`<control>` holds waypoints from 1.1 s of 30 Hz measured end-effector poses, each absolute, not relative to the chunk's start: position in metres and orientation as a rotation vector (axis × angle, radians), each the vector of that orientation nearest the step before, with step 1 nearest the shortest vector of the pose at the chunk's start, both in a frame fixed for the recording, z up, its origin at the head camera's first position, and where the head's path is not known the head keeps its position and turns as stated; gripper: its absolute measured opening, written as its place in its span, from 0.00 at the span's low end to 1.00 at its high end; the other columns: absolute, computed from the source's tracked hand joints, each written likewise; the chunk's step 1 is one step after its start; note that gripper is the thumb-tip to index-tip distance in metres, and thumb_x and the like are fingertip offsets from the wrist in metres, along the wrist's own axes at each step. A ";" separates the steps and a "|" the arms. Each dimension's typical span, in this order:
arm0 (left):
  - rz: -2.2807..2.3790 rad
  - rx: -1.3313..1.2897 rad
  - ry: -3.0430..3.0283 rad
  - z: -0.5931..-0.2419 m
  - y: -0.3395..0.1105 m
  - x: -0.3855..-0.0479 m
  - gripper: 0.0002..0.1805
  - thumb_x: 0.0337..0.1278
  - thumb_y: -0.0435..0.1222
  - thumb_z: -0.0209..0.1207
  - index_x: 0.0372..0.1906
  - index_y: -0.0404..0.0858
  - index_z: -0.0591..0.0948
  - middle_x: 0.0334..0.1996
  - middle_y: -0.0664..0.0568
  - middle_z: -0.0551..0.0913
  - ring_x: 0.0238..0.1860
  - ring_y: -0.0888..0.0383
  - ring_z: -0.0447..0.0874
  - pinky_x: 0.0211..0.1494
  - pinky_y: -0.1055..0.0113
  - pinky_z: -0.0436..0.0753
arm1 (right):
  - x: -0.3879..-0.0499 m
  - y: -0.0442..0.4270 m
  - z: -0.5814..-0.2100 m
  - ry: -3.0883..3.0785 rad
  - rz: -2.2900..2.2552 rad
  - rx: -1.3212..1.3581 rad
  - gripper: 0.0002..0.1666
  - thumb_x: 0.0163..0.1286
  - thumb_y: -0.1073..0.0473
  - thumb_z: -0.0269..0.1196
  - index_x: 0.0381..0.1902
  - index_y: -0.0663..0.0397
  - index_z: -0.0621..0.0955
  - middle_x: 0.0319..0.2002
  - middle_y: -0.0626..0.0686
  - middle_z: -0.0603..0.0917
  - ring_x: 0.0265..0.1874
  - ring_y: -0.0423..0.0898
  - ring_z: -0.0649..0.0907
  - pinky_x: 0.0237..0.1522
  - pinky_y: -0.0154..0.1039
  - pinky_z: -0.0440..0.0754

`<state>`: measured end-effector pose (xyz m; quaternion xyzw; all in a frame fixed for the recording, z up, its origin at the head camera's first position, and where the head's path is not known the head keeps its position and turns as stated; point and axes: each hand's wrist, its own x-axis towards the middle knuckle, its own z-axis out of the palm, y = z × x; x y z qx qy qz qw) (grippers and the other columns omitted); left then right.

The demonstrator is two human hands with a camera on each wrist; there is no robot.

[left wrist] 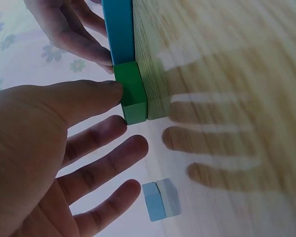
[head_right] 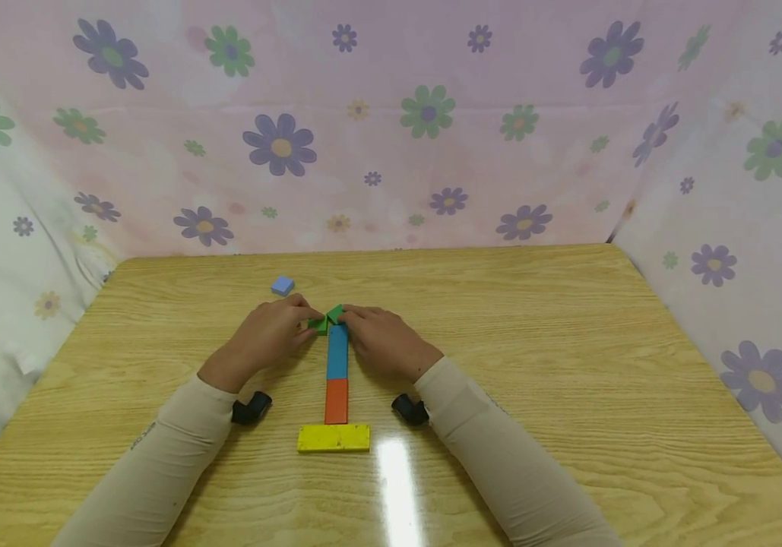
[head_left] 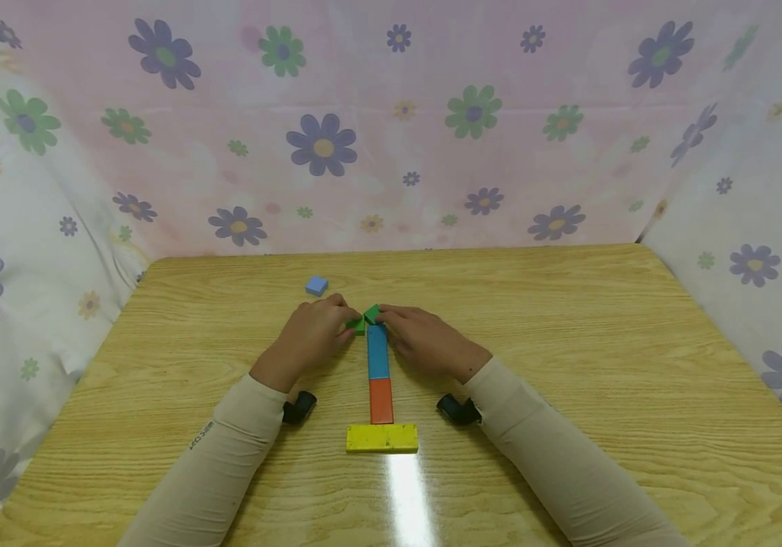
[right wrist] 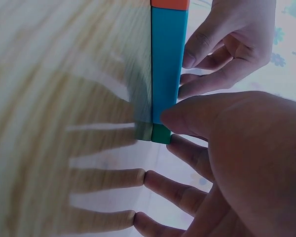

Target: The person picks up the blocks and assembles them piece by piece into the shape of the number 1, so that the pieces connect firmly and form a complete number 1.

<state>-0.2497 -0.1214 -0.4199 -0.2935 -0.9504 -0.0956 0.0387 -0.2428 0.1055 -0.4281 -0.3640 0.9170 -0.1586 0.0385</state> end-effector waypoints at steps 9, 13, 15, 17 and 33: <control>-0.268 -0.889 -2.897 -0.421 -0.121 -0.249 0.15 0.62 0.39 0.67 0.53 0.42 0.87 0.45 0.48 0.84 0.39 0.54 0.86 0.43 0.59 0.86 | -0.242 0.104 -0.428 2.818 -0.468 -1.127 0.23 0.80 0.61 0.51 0.70 0.56 0.70 0.73 0.59 0.68 0.71 0.56 0.72 0.69 0.52 0.72; -0.287 -0.881 -2.887 -0.420 -0.121 -0.249 0.15 0.62 0.39 0.67 0.53 0.42 0.87 0.45 0.48 0.84 0.38 0.54 0.86 0.42 0.59 0.85 | -0.242 0.104 -0.428 2.819 -0.466 -1.129 0.23 0.80 0.61 0.51 0.70 0.56 0.70 0.73 0.59 0.68 0.71 0.56 0.72 0.69 0.52 0.72; -0.293 -0.875 -2.879 -0.420 -0.122 -0.249 0.15 0.63 0.39 0.66 0.53 0.42 0.87 0.45 0.48 0.84 0.39 0.54 0.86 0.42 0.58 0.85 | -0.242 0.104 -0.428 2.820 -0.466 -1.132 0.23 0.80 0.61 0.51 0.70 0.56 0.70 0.73 0.59 0.69 0.71 0.56 0.72 0.69 0.52 0.72; -0.284 -0.868 -2.871 -0.419 -0.122 -0.249 0.15 0.63 0.40 0.66 0.53 0.41 0.87 0.46 0.47 0.84 0.40 0.53 0.86 0.42 0.56 0.85 | -0.242 0.104 -0.429 2.822 -0.461 -1.132 0.23 0.80 0.61 0.51 0.70 0.56 0.70 0.73 0.59 0.69 0.71 0.56 0.72 0.70 0.52 0.72; -0.292 -0.711 -2.976 -0.419 -0.134 -0.259 0.18 0.75 0.44 0.53 0.60 0.43 0.82 0.57 0.48 0.82 0.55 0.47 0.83 0.57 0.40 0.77 | -0.241 0.103 -0.428 2.828 -0.445 -1.104 0.23 0.80 0.60 0.51 0.70 0.57 0.70 0.73 0.59 0.68 0.70 0.56 0.72 0.69 0.51 0.72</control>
